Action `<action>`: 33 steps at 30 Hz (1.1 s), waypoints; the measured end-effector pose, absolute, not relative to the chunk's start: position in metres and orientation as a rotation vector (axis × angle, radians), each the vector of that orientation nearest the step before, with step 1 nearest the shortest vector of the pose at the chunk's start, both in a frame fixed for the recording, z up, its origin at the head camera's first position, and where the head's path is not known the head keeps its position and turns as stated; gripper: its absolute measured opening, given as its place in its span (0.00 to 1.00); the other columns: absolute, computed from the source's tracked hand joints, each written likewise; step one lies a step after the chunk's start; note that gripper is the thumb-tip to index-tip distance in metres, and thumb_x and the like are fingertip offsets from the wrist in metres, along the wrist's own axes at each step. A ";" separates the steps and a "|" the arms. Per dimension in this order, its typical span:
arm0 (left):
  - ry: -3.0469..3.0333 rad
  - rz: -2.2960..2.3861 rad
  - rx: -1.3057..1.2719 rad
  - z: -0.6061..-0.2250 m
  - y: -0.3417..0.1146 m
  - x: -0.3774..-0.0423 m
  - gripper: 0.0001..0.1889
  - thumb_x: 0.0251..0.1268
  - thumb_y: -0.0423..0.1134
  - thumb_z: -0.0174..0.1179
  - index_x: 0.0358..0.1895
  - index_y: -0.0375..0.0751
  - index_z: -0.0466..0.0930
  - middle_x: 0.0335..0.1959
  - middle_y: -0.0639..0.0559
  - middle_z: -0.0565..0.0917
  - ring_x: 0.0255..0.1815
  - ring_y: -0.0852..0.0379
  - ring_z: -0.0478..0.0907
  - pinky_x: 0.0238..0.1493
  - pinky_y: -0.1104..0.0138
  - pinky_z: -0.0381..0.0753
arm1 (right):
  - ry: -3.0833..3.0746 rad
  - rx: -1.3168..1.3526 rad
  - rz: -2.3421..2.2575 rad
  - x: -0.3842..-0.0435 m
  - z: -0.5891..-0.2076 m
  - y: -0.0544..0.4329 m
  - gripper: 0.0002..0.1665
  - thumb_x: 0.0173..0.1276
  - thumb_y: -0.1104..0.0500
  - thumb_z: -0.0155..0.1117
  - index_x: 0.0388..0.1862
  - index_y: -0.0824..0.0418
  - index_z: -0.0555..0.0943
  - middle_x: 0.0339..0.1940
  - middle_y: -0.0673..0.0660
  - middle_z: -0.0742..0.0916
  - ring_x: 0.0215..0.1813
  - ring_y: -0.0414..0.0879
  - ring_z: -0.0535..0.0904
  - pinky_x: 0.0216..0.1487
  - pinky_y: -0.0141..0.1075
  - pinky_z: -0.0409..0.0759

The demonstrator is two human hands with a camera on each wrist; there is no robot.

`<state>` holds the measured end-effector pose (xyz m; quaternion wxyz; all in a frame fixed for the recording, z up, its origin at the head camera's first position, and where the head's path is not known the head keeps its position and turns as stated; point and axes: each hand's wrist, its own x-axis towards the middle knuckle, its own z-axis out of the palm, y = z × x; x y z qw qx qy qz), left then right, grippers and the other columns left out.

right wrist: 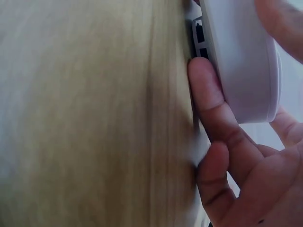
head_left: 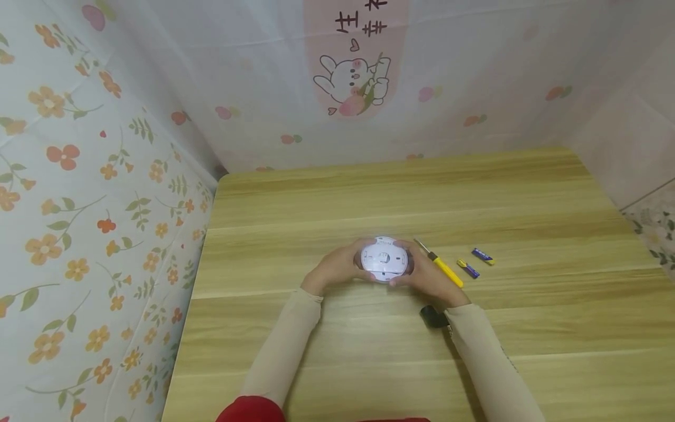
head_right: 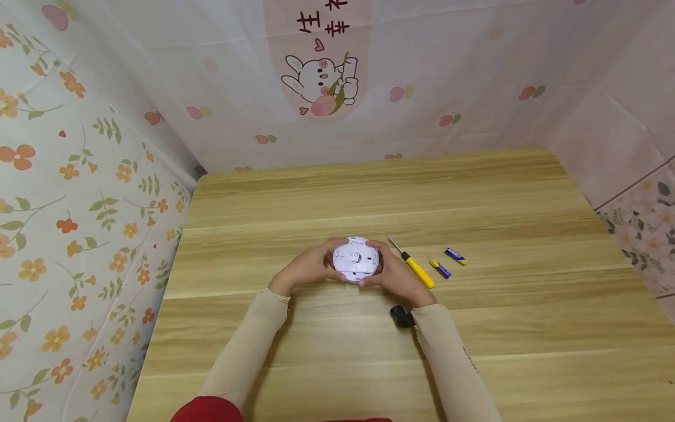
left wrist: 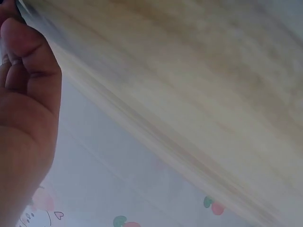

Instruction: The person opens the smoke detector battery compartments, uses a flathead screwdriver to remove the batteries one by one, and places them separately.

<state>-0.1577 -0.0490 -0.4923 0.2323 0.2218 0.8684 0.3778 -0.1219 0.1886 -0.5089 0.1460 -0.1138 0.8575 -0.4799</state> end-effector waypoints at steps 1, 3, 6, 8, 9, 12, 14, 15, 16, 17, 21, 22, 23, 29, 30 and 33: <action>2.388 1.034 0.611 -0.491 -0.049 -0.158 0.46 0.49 0.52 0.73 0.73 0.56 0.59 0.68 0.47 0.72 0.66 0.48 0.72 0.63 0.52 0.72 | 2.472 -0.330 -1.377 -0.122 -0.509 0.189 0.56 0.49 0.56 0.79 0.72 0.66 0.56 0.71 0.70 0.66 0.68 0.62 0.66 0.72 0.57 0.60; 2.399 1.004 0.609 -0.490 -0.050 -0.158 0.43 0.52 0.53 0.70 0.73 0.57 0.60 0.64 0.47 0.76 0.60 0.49 0.76 0.58 0.53 0.75 | 2.471 -0.321 -1.376 -0.122 -0.509 0.188 0.55 0.50 0.56 0.78 0.72 0.65 0.57 0.71 0.69 0.66 0.68 0.62 0.66 0.72 0.57 0.61; 2.438 0.934 0.621 -0.490 -0.051 -0.159 0.39 0.57 0.55 0.66 0.72 0.59 0.59 0.57 0.48 0.80 0.51 0.51 0.79 0.52 0.56 0.77 | 2.477 -0.319 -1.355 -0.121 -0.508 0.187 0.54 0.51 0.54 0.78 0.72 0.63 0.58 0.72 0.68 0.65 0.69 0.61 0.66 0.71 0.57 0.61; 2.463 0.895 0.636 -0.490 -0.052 -0.160 0.38 0.59 0.56 0.64 0.73 0.62 0.58 0.55 0.49 0.81 0.48 0.53 0.79 0.50 0.57 0.77 | 2.479 -0.320 -1.348 -0.121 -0.507 0.187 0.54 0.51 0.54 0.78 0.72 0.62 0.59 0.72 0.67 0.65 0.69 0.61 0.65 0.72 0.57 0.61; 2.472 0.885 0.646 -0.490 -0.052 -0.161 0.39 0.59 0.55 0.64 0.73 0.62 0.58 0.56 0.49 0.81 0.50 0.52 0.79 0.51 0.56 0.77 | 2.481 -0.323 -1.342 -0.121 -0.507 0.187 0.54 0.51 0.54 0.78 0.72 0.62 0.59 0.73 0.66 0.65 0.69 0.61 0.65 0.72 0.57 0.61; 2.473 0.878 0.665 -0.489 -0.053 -0.163 0.42 0.55 0.55 0.66 0.74 0.63 0.56 0.63 0.51 0.78 0.57 0.51 0.78 0.56 0.53 0.76 | 2.476 -0.329 -1.334 -0.121 -0.506 0.186 0.54 0.50 0.54 0.78 0.72 0.61 0.60 0.73 0.66 0.66 0.69 0.61 0.65 0.72 0.57 0.61; 2.460 0.874 0.668 -0.487 -0.053 -0.163 0.44 0.53 0.55 0.68 0.74 0.62 0.57 0.65 0.52 0.76 0.60 0.50 0.77 0.58 0.51 0.75 | 2.473 -0.327 -1.327 -0.121 -0.505 0.186 0.53 0.50 0.53 0.78 0.72 0.60 0.61 0.73 0.66 0.66 0.70 0.61 0.65 0.72 0.57 0.62; 2.452 0.868 0.670 -0.486 -0.053 -0.164 0.44 0.52 0.54 0.68 0.74 0.62 0.57 0.66 0.52 0.75 0.61 0.50 0.76 0.59 0.51 0.75 | 2.470 -0.325 -1.325 -0.121 -0.505 0.185 0.53 0.50 0.53 0.78 0.72 0.60 0.61 0.73 0.66 0.66 0.70 0.61 0.66 0.72 0.57 0.62; 2.447 0.857 0.672 -0.485 -0.053 -0.164 0.45 0.52 0.54 0.68 0.74 0.62 0.57 0.66 0.53 0.75 0.60 0.50 0.76 0.58 0.52 0.75 | 2.467 -0.321 -1.326 -0.121 -0.505 0.185 0.54 0.50 0.53 0.79 0.72 0.60 0.61 0.73 0.66 0.67 0.70 0.61 0.66 0.72 0.56 0.62; 2.444 0.845 0.675 -0.485 -0.053 -0.164 0.45 0.52 0.54 0.68 0.74 0.62 0.57 0.66 0.53 0.75 0.61 0.50 0.76 0.58 0.52 0.75 | 2.467 -0.317 -1.322 -0.121 -0.504 0.185 0.54 0.50 0.52 0.79 0.72 0.59 0.61 0.73 0.66 0.67 0.70 0.61 0.66 0.72 0.56 0.62; 2.448 0.779 0.687 -0.482 -0.052 -0.165 0.45 0.51 0.53 0.68 0.75 0.60 0.56 0.64 0.52 0.77 0.57 0.51 0.78 0.56 0.54 0.76 | 2.473 -0.309 -1.307 -0.121 -0.503 0.185 0.54 0.49 0.52 0.79 0.72 0.60 0.61 0.72 0.66 0.68 0.69 0.61 0.67 0.72 0.56 0.62; 2.451 0.768 0.687 -0.481 -0.052 -0.165 0.45 0.51 0.53 0.68 0.75 0.59 0.56 0.63 0.51 0.78 0.57 0.50 0.78 0.56 0.54 0.76 | 2.476 -0.311 -1.307 -0.121 -0.503 0.185 0.55 0.49 0.52 0.79 0.72 0.61 0.61 0.72 0.66 0.68 0.69 0.60 0.67 0.71 0.56 0.63; 2.454 0.760 0.689 -0.481 -0.052 -0.165 0.45 0.51 0.53 0.68 0.75 0.58 0.56 0.62 0.50 0.79 0.56 0.50 0.79 0.56 0.54 0.76 | 2.480 -0.314 -1.305 -0.121 -0.503 0.185 0.55 0.48 0.52 0.79 0.72 0.61 0.61 0.72 0.66 0.68 0.68 0.60 0.68 0.71 0.56 0.63; 2.482 0.719 0.709 -0.479 -0.051 -0.164 0.44 0.52 0.53 0.67 0.74 0.55 0.58 0.52 0.48 0.84 0.47 0.52 0.81 0.50 0.58 0.79 | 2.532 -0.329 -1.285 -0.121 -0.503 0.185 0.54 0.46 0.52 0.80 0.70 0.62 0.63 0.68 0.66 0.72 0.59 0.56 0.73 0.66 0.54 0.69; 2.486 0.713 0.714 -0.479 -0.051 -0.164 0.44 0.52 0.53 0.66 0.74 0.55 0.58 0.51 0.48 0.84 0.46 0.53 0.81 0.48 0.58 0.79 | 2.543 -0.328 -1.275 -0.121 -0.503 0.185 0.53 0.46 0.52 0.80 0.69 0.62 0.64 0.67 0.66 0.73 0.58 0.55 0.73 0.65 0.54 0.70; 2.487 0.705 0.731 -0.479 -0.051 -0.165 0.44 0.52 0.52 0.66 0.74 0.56 0.57 0.49 0.48 0.84 0.43 0.54 0.80 0.46 0.60 0.79 | 2.559 -0.324 -1.261 -0.122 -0.504 0.185 0.53 0.46 0.52 0.80 0.69 0.61 0.64 0.66 0.66 0.74 0.57 0.55 0.74 0.63 0.53 0.72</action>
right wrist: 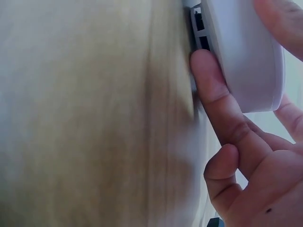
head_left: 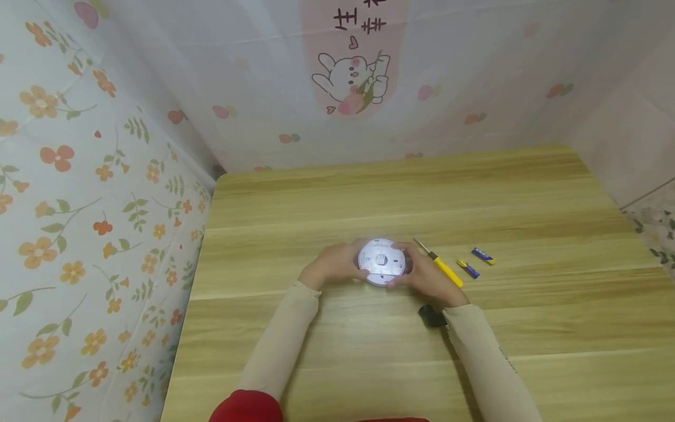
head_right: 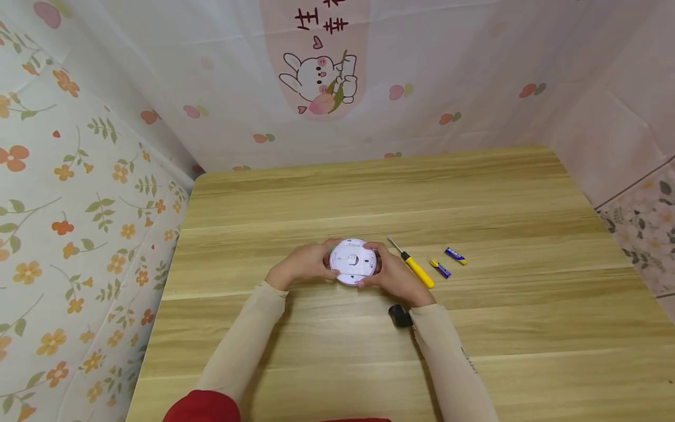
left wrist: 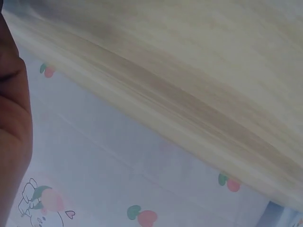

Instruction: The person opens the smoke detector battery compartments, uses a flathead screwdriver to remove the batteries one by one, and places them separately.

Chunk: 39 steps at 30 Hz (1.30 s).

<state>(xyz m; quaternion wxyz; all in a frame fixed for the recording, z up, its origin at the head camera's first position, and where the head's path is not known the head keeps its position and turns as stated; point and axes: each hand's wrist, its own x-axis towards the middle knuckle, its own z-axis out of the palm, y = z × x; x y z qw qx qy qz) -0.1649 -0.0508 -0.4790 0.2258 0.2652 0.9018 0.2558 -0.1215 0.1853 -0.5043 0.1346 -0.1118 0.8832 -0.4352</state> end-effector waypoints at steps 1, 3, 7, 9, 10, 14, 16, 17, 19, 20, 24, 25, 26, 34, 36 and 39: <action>2.485 0.707 0.735 -0.479 -0.051 -0.165 0.44 0.52 0.52 0.66 0.74 0.56 0.57 0.49 0.48 0.84 0.43 0.54 0.80 0.47 0.60 0.79 | 2.561 -0.325 -1.260 -0.122 -0.505 0.186 0.53 0.46 0.52 0.80 0.69 0.61 0.64 0.66 0.66 0.74 0.56 0.55 0.75 0.63 0.53 0.73; 2.482 0.706 0.737 -0.479 -0.051 -0.166 0.44 0.53 0.52 0.66 0.74 0.56 0.57 0.49 0.48 0.84 0.43 0.54 0.80 0.48 0.60 0.79 | 2.558 -0.325 -1.274 -0.122 -0.505 0.186 0.53 0.46 0.52 0.80 0.68 0.62 0.64 0.65 0.66 0.74 0.57 0.56 0.75 0.62 0.54 0.73; 2.462 0.728 0.727 -0.479 -0.052 -0.167 0.43 0.53 0.52 0.66 0.75 0.56 0.57 0.48 0.48 0.84 0.43 0.55 0.79 0.50 0.59 0.79 | 2.551 -0.336 -1.309 -0.123 -0.506 0.187 0.52 0.46 0.53 0.80 0.67 0.63 0.64 0.65 0.66 0.74 0.58 0.57 0.75 0.63 0.54 0.73; 2.453 0.736 0.724 -0.479 -0.052 -0.167 0.43 0.53 0.51 0.66 0.75 0.56 0.57 0.49 0.48 0.83 0.43 0.55 0.79 0.51 0.59 0.78 | 2.553 -0.341 -1.312 -0.123 -0.505 0.187 0.51 0.46 0.54 0.80 0.66 0.62 0.65 0.64 0.66 0.75 0.57 0.57 0.75 0.63 0.53 0.73; 2.446 0.743 0.723 -0.478 -0.052 -0.167 0.43 0.53 0.51 0.66 0.75 0.56 0.57 0.48 0.48 0.83 0.42 0.55 0.78 0.51 0.59 0.78 | 2.561 -0.347 -1.302 -0.123 -0.505 0.187 0.51 0.46 0.54 0.80 0.66 0.62 0.65 0.64 0.66 0.75 0.57 0.56 0.75 0.62 0.53 0.74; 2.435 0.765 0.731 -0.477 -0.052 -0.168 0.44 0.53 0.50 0.67 0.74 0.55 0.57 0.49 0.48 0.83 0.43 0.55 0.79 0.50 0.59 0.79 | 2.580 -0.369 -1.268 -0.123 -0.501 0.187 0.51 0.45 0.56 0.80 0.66 0.65 0.64 0.63 0.68 0.75 0.56 0.57 0.75 0.63 0.54 0.72; 2.434 0.774 0.735 -0.477 -0.052 -0.168 0.44 0.52 0.49 0.67 0.74 0.55 0.58 0.49 0.48 0.83 0.44 0.54 0.80 0.50 0.59 0.79 | 2.597 -0.379 -1.239 -0.124 -0.499 0.186 0.51 0.45 0.55 0.80 0.66 0.66 0.64 0.63 0.69 0.75 0.57 0.57 0.75 0.63 0.54 0.72; 2.433 0.780 0.736 -0.477 -0.052 -0.168 0.44 0.51 0.49 0.68 0.74 0.55 0.58 0.50 0.48 0.83 0.45 0.54 0.80 0.50 0.59 0.79 | 2.606 -0.382 -1.222 -0.124 -0.497 0.186 0.52 0.45 0.55 0.81 0.66 0.67 0.64 0.62 0.69 0.76 0.57 0.58 0.75 0.62 0.54 0.73; 2.431 0.786 0.736 -0.477 -0.052 -0.169 0.44 0.51 0.49 0.68 0.73 0.54 0.59 0.50 0.48 0.83 0.46 0.54 0.80 0.51 0.58 0.79 | 2.633 -0.387 -1.181 -0.125 -0.496 0.186 0.52 0.44 0.54 0.81 0.65 0.66 0.64 0.60 0.68 0.78 0.56 0.57 0.77 0.60 0.53 0.75; 2.429 0.787 0.733 -0.477 -0.051 -0.169 0.44 0.50 0.49 0.68 0.73 0.54 0.59 0.50 0.48 0.83 0.47 0.53 0.80 0.51 0.58 0.79 | 2.653 -0.393 -1.152 -0.126 -0.496 0.187 0.52 0.44 0.53 0.81 0.65 0.66 0.65 0.59 0.67 0.79 0.56 0.57 0.77 0.59 0.52 0.76; 2.433 0.781 0.732 -0.478 -0.049 -0.168 0.44 0.49 0.50 0.69 0.72 0.53 0.60 0.49 0.48 0.84 0.47 0.53 0.80 0.52 0.58 0.79 | 2.712 -0.422 -1.069 -0.129 -0.495 0.188 0.51 0.42 0.51 0.82 0.62 0.65 0.66 0.56 0.66 0.81 0.54 0.57 0.79 0.56 0.51 0.77; 2.435 0.779 0.734 -0.478 -0.049 -0.168 0.44 0.48 0.50 0.69 0.72 0.53 0.60 0.48 0.48 0.84 0.46 0.54 0.80 0.51 0.58 0.79 | 2.718 -0.429 -1.056 -0.130 -0.495 0.188 0.51 0.41 0.50 0.82 0.61 0.65 0.66 0.57 0.67 0.81 0.54 0.58 0.79 0.57 0.51 0.76; 2.437 0.777 0.736 -0.478 -0.049 -0.168 0.44 0.48 0.50 0.69 0.72 0.52 0.60 0.48 0.47 0.84 0.45 0.54 0.80 0.50 0.58 0.79 | 2.717 -0.431 -1.048 -0.131 -0.494 0.189 0.51 0.41 0.50 0.82 0.61 0.66 0.66 0.57 0.67 0.81 0.54 0.58 0.79 0.57 0.52 0.76; 2.419 0.804 0.751 -0.476 -0.048 -0.168 0.44 0.49 0.46 0.69 0.73 0.50 0.59 0.46 0.45 0.84 0.43 0.53 0.80 0.49 0.59 0.79 | 2.650 -0.478 -1.086 -0.133 -0.491 0.187 0.51 0.42 0.55 0.82 0.60 0.71 0.64 0.56 0.72 0.78 0.56 0.60 0.76 0.62 0.54 0.72; 2.405 0.817 0.756 -0.476 -0.048 -0.168 0.44 0.50 0.45 0.69 0.73 0.50 0.58 0.47 0.45 0.84 0.43 0.53 0.80 0.50 0.59 0.79 | 2.637 -0.487 -1.107 -0.133 -0.491 0.187 0.50 0.42 0.56 0.82 0.59 0.72 0.63 0.55 0.72 0.77 0.56 0.60 0.75 0.62 0.54 0.71; 2.382 0.828 0.759 -0.477 -0.048 -0.168 0.44 0.51 0.43 0.69 0.73 0.48 0.58 0.47 0.45 0.83 0.43 0.54 0.79 0.51 0.61 0.78 | 2.635 -0.492 -1.113 -0.132 -0.492 0.187 0.50 0.42 0.57 0.82 0.58 0.73 0.63 0.54 0.72 0.77 0.54 0.58 0.74 0.61 0.53 0.72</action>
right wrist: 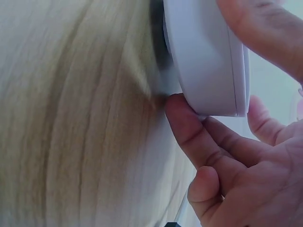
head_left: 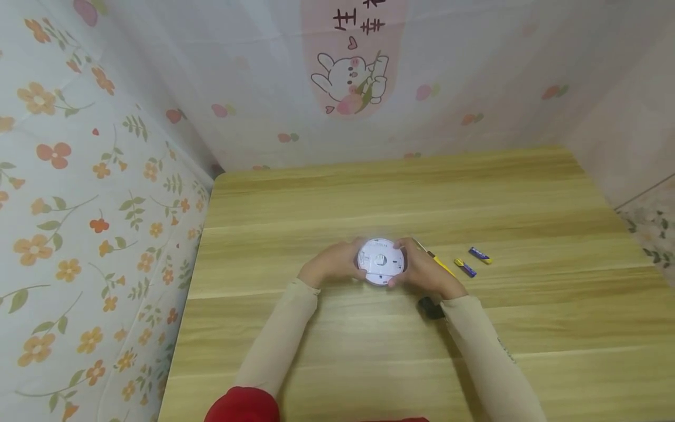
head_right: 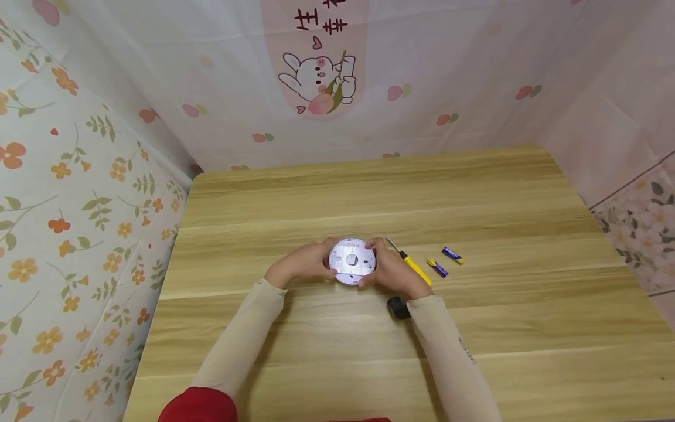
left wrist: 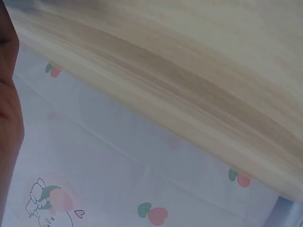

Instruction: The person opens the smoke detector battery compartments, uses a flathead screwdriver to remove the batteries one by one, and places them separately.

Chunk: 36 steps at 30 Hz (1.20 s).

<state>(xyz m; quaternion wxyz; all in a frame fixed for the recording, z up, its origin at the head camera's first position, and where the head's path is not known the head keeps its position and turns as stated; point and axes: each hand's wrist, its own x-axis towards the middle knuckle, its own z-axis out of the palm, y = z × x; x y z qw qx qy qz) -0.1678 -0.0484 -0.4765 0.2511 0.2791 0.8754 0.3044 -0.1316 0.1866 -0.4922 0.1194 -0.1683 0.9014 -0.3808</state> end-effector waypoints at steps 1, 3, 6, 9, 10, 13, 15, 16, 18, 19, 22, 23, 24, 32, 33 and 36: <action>2.376 0.829 0.759 -0.476 -0.048 -0.168 0.44 0.51 0.43 0.68 0.73 0.48 0.58 0.47 0.45 0.83 0.43 0.54 0.78 0.51 0.61 0.78 | 2.640 -0.495 -1.107 -0.131 -0.492 0.187 0.50 0.42 0.56 0.82 0.58 0.72 0.63 0.54 0.71 0.78 0.54 0.57 0.74 0.60 0.52 0.72; 2.368 0.834 0.762 -0.476 -0.048 -0.168 0.43 0.51 0.42 0.68 0.73 0.48 0.58 0.47 0.45 0.83 0.42 0.55 0.78 0.51 0.61 0.78 | 2.648 -0.502 -1.097 -0.131 -0.492 0.187 0.50 0.42 0.56 0.82 0.58 0.72 0.63 0.53 0.71 0.78 0.52 0.56 0.74 0.59 0.52 0.73; 2.353 0.857 0.767 -0.475 -0.048 -0.168 0.44 0.51 0.41 0.68 0.74 0.47 0.57 0.49 0.45 0.83 0.44 0.55 0.77 0.53 0.61 0.77 | 2.651 -0.500 -1.096 -0.131 -0.493 0.187 0.50 0.43 0.56 0.82 0.58 0.72 0.63 0.53 0.71 0.78 0.51 0.56 0.75 0.59 0.52 0.73; 2.342 0.883 0.758 -0.475 -0.048 -0.168 0.44 0.51 0.40 0.68 0.74 0.47 0.57 0.51 0.44 0.82 0.47 0.54 0.78 0.56 0.59 0.77 | 2.635 -0.484 -1.125 -0.131 -0.496 0.187 0.50 0.44 0.56 0.81 0.59 0.72 0.63 0.55 0.72 0.77 0.55 0.58 0.75 0.62 0.53 0.71; 2.338 0.893 0.751 -0.476 -0.049 -0.168 0.44 0.51 0.40 0.68 0.74 0.47 0.57 0.53 0.44 0.81 0.48 0.53 0.77 0.57 0.59 0.76 | 2.622 -0.471 -1.143 -0.131 -0.497 0.188 0.50 0.45 0.56 0.81 0.60 0.71 0.63 0.57 0.72 0.77 0.57 0.59 0.74 0.64 0.54 0.70; 2.346 0.903 0.719 -0.477 -0.049 -0.168 0.45 0.50 0.43 0.69 0.73 0.46 0.57 0.55 0.44 0.80 0.51 0.51 0.78 0.58 0.57 0.76 | 2.562 -0.434 -1.220 -0.131 -0.498 0.188 0.49 0.47 0.58 0.80 0.63 0.70 0.62 0.61 0.72 0.74 0.63 0.61 0.71 0.68 0.55 0.65; 2.375 0.874 0.692 -0.478 -0.049 -0.169 0.44 0.50 0.45 0.70 0.72 0.46 0.59 0.55 0.46 0.80 0.51 0.51 0.78 0.56 0.57 0.77 | 2.525 -0.429 -1.256 -0.130 -0.498 0.189 0.49 0.49 0.58 0.78 0.65 0.69 0.60 0.63 0.72 0.72 0.65 0.62 0.69 0.69 0.56 0.62; 2.398 0.846 0.684 -0.478 -0.049 -0.169 0.43 0.49 0.46 0.70 0.71 0.47 0.60 0.54 0.47 0.80 0.50 0.52 0.78 0.55 0.57 0.77 | 2.509 -0.426 -1.268 -0.130 -0.497 0.189 0.49 0.50 0.59 0.77 0.66 0.68 0.59 0.64 0.72 0.71 0.65 0.63 0.68 0.70 0.56 0.61; 2.447 0.784 0.694 -0.477 -0.049 -0.170 0.42 0.48 0.48 0.71 0.69 0.48 0.63 0.52 0.50 0.81 0.49 0.54 0.78 0.55 0.58 0.76 | 2.494 -0.439 -1.272 -0.130 -0.497 0.189 0.50 0.51 0.59 0.77 0.67 0.67 0.58 0.65 0.72 0.71 0.65 0.63 0.68 0.70 0.57 0.61; 2.474 0.748 0.707 -0.477 -0.049 -0.171 0.41 0.47 0.49 0.71 0.69 0.49 0.65 0.51 0.52 0.81 0.48 0.54 0.78 0.53 0.59 0.77 | 2.495 -0.449 -1.262 -0.130 -0.498 0.189 0.50 0.52 0.58 0.76 0.67 0.67 0.57 0.65 0.72 0.70 0.65 0.63 0.69 0.69 0.57 0.62; 2.511 0.696 0.755 -0.477 -0.048 -0.173 0.43 0.45 0.50 0.71 0.69 0.52 0.65 0.53 0.53 0.82 0.50 0.55 0.78 0.53 0.60 0.77 | 2.479 -0.440 -1.257 -0.132 -0.498 0.188 0.52 0.52 0.57 0.77 0.68 0.69 0.57 0.66 0.72 0.69 0.66 0.63 0.67 0.70 0.57 0.61; 2.505 0.704 0.777 -0.477 -0.047 -0.174 0.44 0.45 0.50 0.72 0.70 0.54 0.64 0.55 0.53 0.81 0.52 0.55 0.78 0.54 0.59 0.76 | 2.472 -0.433 -1.256 -0.132 -0.497 0.188 0.52 0.52 0.57 0.77 0.68 0.69 0.57 0.66 0.72 0.69 0.67 0.63 0.66 0.71 0.57 0.60; 2.487 0.725 0.788 -0.477 -0.047 -0.175 0.45 0.44 0.49 0.72 0.71 0.54 0.63 0.57 0.53 0.81 0.54 0.55 0.78 0.54 0.59 0.77 | 2.466 -0.425 -1.254 -0.132 -0.496 0.188 0.53 0.51 0.57 0.77 0.68 0.70 0.57 0.67 0.72 0.69 0.68 0.63 0.65 0.72 0.58 0.59; 2.387 0.830 0.853 -0.478 -0.048 -0.178 0.46 0.44 0.47 0.74 0.71 0.52 0.62 0.62 0.52 0.77 0.58 0.56 0.75 0.60 0.60 0.75 | 2.509 -0.403 -1.165 -0.137 -0.491 0.187 0.53 0.46 0.55 0.80 0.66 0.70 0.62 0.63 0.71 0.74 0.65 0.63 0.71 0.68 0.57 0.66; 2.392 0.826 0.855 -0.478 -0.048 -0.178 0.47 0.44 0.48 0.74 0.71 0.51 0.62 0.61 0.51 0.78 0.58 0.56 0.76 0.59 0.60 0.75 | 2.520 -0.404 -1.149 -0.138 -0.490 0.187 0.52 0.46 0.54 0.80 0.65 0.69 0.63 0.62 0.71 0.75 0.64 0.63 0.72 0.67 0.57 0.67; 2.409 0.811 0.863 -0.478 -0.047 -0.178 0.47 0.44 0.49 0.74 0.71 0.50 0.62 0.60 0.50 0.79 0.57 0.55 0.77 0.59 0.60 0.76 | 2.523 -0.408 -1.107 -0.141 -0.488 0.188 0.51 0.45 0.54 0.81 0.64 0.68 0.63 0.60 0.70 0.77 0.62 0.61 0.74 0.65 0.56 0.69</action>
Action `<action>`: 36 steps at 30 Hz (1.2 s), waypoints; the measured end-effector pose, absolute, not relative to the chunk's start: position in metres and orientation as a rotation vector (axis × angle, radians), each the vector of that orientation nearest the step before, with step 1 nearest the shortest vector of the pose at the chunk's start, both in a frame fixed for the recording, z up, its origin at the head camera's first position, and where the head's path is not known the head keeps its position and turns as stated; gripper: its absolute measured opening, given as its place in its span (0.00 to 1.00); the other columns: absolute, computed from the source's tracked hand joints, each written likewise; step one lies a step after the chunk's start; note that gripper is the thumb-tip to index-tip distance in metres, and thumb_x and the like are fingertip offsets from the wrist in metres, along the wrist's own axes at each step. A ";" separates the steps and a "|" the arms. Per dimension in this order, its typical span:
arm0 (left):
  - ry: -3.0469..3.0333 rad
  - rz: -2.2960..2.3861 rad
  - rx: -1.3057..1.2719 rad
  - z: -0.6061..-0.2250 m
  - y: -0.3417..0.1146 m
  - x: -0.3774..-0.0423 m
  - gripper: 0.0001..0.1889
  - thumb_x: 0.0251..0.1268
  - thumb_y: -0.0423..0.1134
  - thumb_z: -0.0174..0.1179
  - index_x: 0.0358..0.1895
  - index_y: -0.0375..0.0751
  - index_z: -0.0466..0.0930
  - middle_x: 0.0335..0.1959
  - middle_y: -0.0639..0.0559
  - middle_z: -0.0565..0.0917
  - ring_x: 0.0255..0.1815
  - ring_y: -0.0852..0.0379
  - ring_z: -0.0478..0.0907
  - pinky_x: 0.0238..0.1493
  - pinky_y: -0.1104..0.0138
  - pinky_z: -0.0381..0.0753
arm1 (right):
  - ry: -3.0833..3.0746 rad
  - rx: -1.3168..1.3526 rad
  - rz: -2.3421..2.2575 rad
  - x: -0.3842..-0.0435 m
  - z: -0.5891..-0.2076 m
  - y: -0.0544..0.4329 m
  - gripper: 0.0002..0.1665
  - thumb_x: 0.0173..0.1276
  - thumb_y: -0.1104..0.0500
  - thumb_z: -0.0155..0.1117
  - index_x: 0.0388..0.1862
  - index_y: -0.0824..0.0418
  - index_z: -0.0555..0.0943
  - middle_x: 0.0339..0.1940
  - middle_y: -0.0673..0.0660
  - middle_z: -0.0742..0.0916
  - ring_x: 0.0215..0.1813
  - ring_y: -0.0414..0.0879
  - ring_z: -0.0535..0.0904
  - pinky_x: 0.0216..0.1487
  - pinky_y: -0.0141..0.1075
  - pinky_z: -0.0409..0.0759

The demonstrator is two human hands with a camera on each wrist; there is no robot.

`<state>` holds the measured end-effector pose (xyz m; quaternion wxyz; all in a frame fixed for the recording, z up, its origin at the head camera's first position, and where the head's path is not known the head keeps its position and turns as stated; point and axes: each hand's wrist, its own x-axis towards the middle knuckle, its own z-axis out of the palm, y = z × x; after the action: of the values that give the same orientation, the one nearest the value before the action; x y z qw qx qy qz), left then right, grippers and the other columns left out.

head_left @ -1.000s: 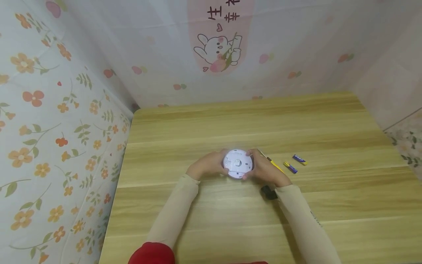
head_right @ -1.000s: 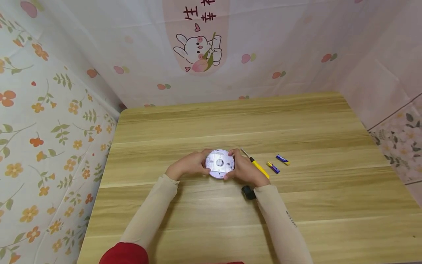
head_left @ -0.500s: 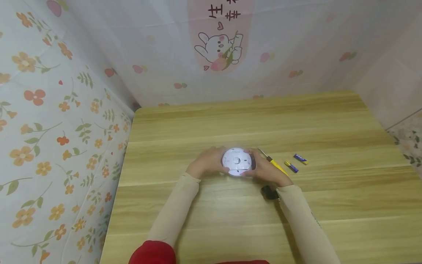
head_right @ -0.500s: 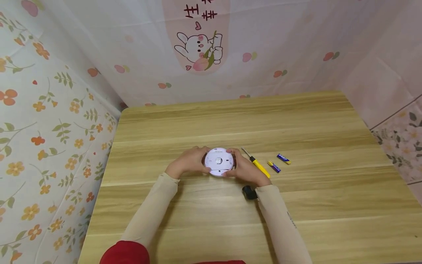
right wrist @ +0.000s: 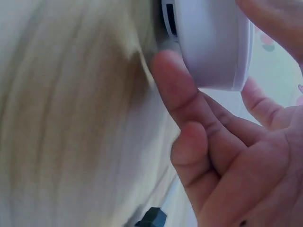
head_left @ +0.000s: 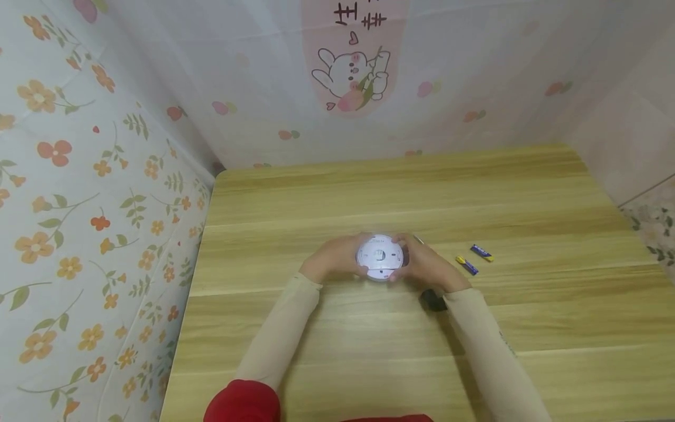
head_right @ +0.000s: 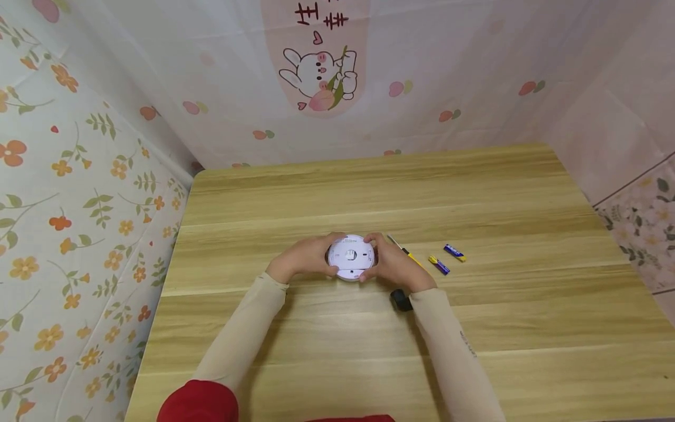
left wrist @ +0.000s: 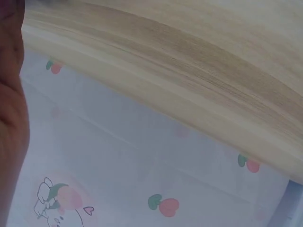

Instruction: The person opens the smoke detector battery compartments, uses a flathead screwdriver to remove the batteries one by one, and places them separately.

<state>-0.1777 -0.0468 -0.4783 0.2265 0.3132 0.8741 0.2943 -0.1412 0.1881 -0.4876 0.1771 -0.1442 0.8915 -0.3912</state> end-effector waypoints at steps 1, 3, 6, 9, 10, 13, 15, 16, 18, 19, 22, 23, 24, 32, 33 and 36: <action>2.415 0.805 0.865 -0.479 -0.047 -0.178 0.47 0.44 0.49 0.74 0.72 0.50 0.62 0.60 0.50 0.79 0.57 0.55 0.77 0.59 0.60 0.76 | 2.523 -0.415 -1.092 -0.142 -0.487 0.188 0.51 0.45 0.54 0.81 0.64 0.68 0.63 0.58 0.69 0.78 0.60 0.60 0.75 0.65 0.55 0.70; 2.421 0.798 0.870 -0.478 -0.046 -0.177 0.47 0.44 0.48 0.73 0.72 0.49 0.61 0.61 0.49 0.79 0.58 0.54 0.77 0.60 0.61 0.75 | 2.516 -0.440 -1.068 -0.144 -0.485 0.189 0.51 0.45 0.54 0.81 0.63 0.68 0.63 0.54 0.69 0.80 0.56 0.59 0.76 0.63 0.55 0.71; 2.425 0.790 0.872 -0.478 -0.045 -0.176 0.48 0.44 0.48 0.74 0.73 0.49 0.60 0.63 0.49 0.77 0.60 0.53 0.76 0.62 0.61 0.74 | 2.505 -0.459 -1.047 -0.147 -0.484 0.189 0.50 0.45 0.54 0.81 0.61 0.68 0.63 0.50 0.68 0.81 0.52 0.57 0.77 0.60 0.53 0.72; 2.418 0.799 0.858 -0.476 -0.044 -0.175 0.49 0.45 0.47 0.74 0.73 0.47 0.59 0.64 0.48 0.76 0.62 0.53 0.75 0.64 0.61 0.72 | 2.510 -0.469 -1.026 -0.147 -0.484 0.190 0.49 0.45 0.53 0.80 0.60 0.67 0.63 0.49 0.67 0.82 0.51 0.56 0.78 0.60 0.54 0.71; 2.417 0.800 0.854 -0.475 -0.044 -0.174 0.49 0.45 0.46 0.74 0.74 0.46 0.58 0.65 0.47 0.75 0.62 0.52 0.74 0.65 0.61 0.72 | 2.512 -0.475 -1.026 -0.147 -0.484 0.190 0.48 0.45 0.53 0.80 0.59 0.67 0.63 0.49 0.68 0.82 0.50 0.56 0.78 0.60 0.54 0.71; 2.418 0.790 0.837 -0.472 -0.043 -0.173 0.50 0.46 0.43 0.73 0.74 0.42 0.57 0.63 0.44 0.76 0.60 0.51 0.75 0.64 0.61 0.73 | 2.515 -0.480 -1.038 -0.147 -0.483 0.191 0.47 0.46 0.54 0.80 0.58 0.68 0.63 0.48 0.68 0.82 0.50 0.56 0.78 0.59 0.54 0.72; 2.427 0.767 0.828 -0.472 -0.043 -0.172 0.50 0.46 0.43 0.73 0.75 0.41 0.55 0.63 0.43 0.76 0.59 0.52 0.75 0.64 0.61 0.73 | 2.510 -0.480 -1.055 -0.147 -0.484 0.191 0.47 0.46 0.55 0.80 0.58 0.68 0.63 0.47 0.68 0.81 0.49 0.56 0.77 0.57 0.52 0.73; 2.431 0.753 0.824 -0.472 -0.042 -0.172 0.50 0.47 0.43 0.73 0.75 0.40 0.55 0.62 0.43 0.77 0.58 0.51 0.76 0.64 0.61 0.73 | 2.503 -0.475 -1.064 -0.147 -0.484 0.190 0.46 0.46 0.56 0.80 0.58 0.68 0.63 0.47 0.68 0.81 0.49 0.55 0.77 0.57 0.51 0.74; 2.439 0.735 0.814 -0.473 -0.042 -0.171 0.51 0.47 0.44 0.73 0.75 0.38 0.54 0.62 0.42 0.76 0.59 0.51 0.75 0.65 0.61 0.73 | 2.495 -0.469 -1.075 -0.147 -0.484 0.190 0.46 0.46 0.56 0.80 0.57 0.68 0.62 0.46 0.67 0.81 0.48 0.55 0.76 0.56 0.50 0.73; 2.444 0.724 0.811 -0.474 -0.042 -0.170 0.51 0.48 0.43 0.72 0.75 0.37 0.53 0.64 0.41 0.75 0.61 0.50 0.75 0.66 0.60 0.71 | 2.494 -0.469 -1.076 -0.147 -0.484 0.190 0.46 0.46 0.56 0.80 0.57 0.69 0.62 0.46 0.67 0.80 0.48 0.54 0.76 0.56 0.49 0.74; 2.441 0.728 0.798 -0.474 -0.042 -0.168 0.50 0.48 0.41 0.71 0.75 0.34 0.53 0.67 0.39 0.72 0.64 0.48 0.73 0.69 0.60 0.69 | 2.485 -0.471 -1.084 -0.147 -0.486 0.189 0.47 0.46 0.56 0.80 0.57 0.70 0.62 0.45 0.67 0.80 0.47 0.53 0.76 0.55 0.47 0.74; 2.434 0.738 0.789 -0.474 -0.043 -0.166 0.50 0.47 0.40 0.71 0.75 0.33 0.52 0.68 0.38 0.71 0.64 0.48 0.72 0.69 0.59 0.68 | 2.485 -0.473 -1.084 -0.146 -0.487 0.189 0.47 0.46 0.56 0.80 0.57 0.70 0.62 0.45 0.66 0.80 0.46 0.53 0.76 0.54 0.47 0.74; 2.427 0.751 0.780 -0.474 -0.044 -0.165 0.51 0.47 0.38 0.71 0.75 0.32 0.52 0.69 0.38 0.69 0.65 0.48 0.72 0.70 0.59 0.68 | 2.482 -0.472 -1.086 -0.145 -0.487 0.188 0.47 0.46 0.56 0.80 0.57 0.70 0.62 0.44 0.66 0.80 0.46 0.53 0.76 0.54 0.47 0.74; 2.349 0.866 0.778 -0.471 -0.051 -0.165 0.46 0.50 0.38 0.70 0.74 0.44 0.57 0.63 0.46 0.76 0.60 0.52 0.75 0.65 0.60 0.73 | 2.447 -0.404 -1.170 -0.142 -0.494 0.186 0.48 0.48 0.56 0.79 0.61 0.69 0.61 0.49 0.69 0.80 0.52 0.57 0.77 0.58 0.50 0.74; 2.335 0.886 0.774 -0.471 -0.052 -0.166 0.45 0.51 0.39 0.70 0.74 0.47 0.57 0.62 0.47 0.76 0.58 0.52 0.75 0.64 0.60 0.73 | 2.451 -0.394 -1.179 -0.141 -0.496 0.186 0.48 0.48 0.56 0.79 0.61 0.69 0.61 0.50 0.69 0.80 0.53 0.57 0.77 0.58 0.49 0.74; 2.310 0.910 0.744 -0.473 -0.056 -0.168 0.44 0.55 0.41 0.68 0.76 0.51 0.55 0.67 0.49 0.73 0.65 0.53 0.72 0.68 0.58 0.69 | 2.449 -0.368 -1.232 -0.138 -0.500 0.188 0.49 0.50 0.58 0.79 0.64 0.67 0.60 0.53 0.69 0.77 0.53 0.58 0.75 0.58 0.49 0.72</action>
<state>-0.1682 -0.0558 -0.4727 0.2715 0.2762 0.8578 0.3379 -0.1378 0.1884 -0.4995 0.1867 -0.1308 0.8699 -0.4375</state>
